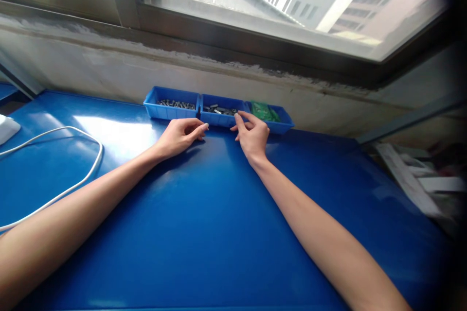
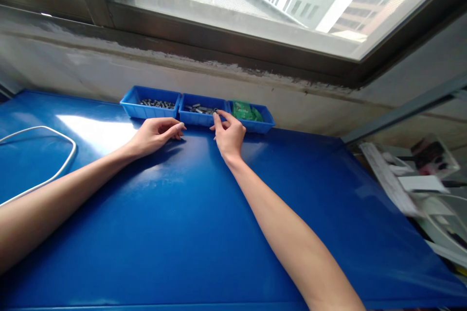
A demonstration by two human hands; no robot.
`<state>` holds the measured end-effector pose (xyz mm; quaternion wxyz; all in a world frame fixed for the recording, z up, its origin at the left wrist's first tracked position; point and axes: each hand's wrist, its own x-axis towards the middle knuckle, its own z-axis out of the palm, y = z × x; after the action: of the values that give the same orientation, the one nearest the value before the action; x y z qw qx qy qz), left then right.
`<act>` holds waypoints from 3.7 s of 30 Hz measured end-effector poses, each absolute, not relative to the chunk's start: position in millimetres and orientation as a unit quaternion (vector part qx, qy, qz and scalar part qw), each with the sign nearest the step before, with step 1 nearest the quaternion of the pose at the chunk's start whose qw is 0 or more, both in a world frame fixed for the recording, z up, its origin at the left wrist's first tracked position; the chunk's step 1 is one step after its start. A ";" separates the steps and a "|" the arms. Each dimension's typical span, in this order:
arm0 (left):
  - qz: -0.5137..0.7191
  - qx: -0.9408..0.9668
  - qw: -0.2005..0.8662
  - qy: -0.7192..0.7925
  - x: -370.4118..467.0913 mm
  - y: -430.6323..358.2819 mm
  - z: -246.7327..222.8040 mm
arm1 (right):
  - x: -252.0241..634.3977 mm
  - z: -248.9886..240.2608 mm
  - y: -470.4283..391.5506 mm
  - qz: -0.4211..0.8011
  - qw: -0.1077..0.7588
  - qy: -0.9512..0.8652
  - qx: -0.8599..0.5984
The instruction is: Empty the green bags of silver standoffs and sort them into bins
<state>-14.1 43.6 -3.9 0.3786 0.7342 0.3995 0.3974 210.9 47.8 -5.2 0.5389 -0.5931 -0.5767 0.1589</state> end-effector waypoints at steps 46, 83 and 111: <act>0.259 0.870 0.063 0.415 -7.0 37.2 -7.3 | 189.2 6.8 34.1 -0.033 0.088 -0.868 -0.487; 0.251 0.846 0.092 0.462 -5.6 34.2 -8.1 | 195.3 -7.2 37.3 -0.182 0.294 -0.749 -0.566; 0.324 0.825 0.069 0.458 -12.9 37.9 -16.9 | 231.3 -1.3 35.3 -0.048 0.359 -0.864 -0.351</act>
<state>-12.9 37.9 -16.9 0.0688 0.8251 0.4576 0.3242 231.3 35.3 -1.3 0.3590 -0.3510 -0.8635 -0.0479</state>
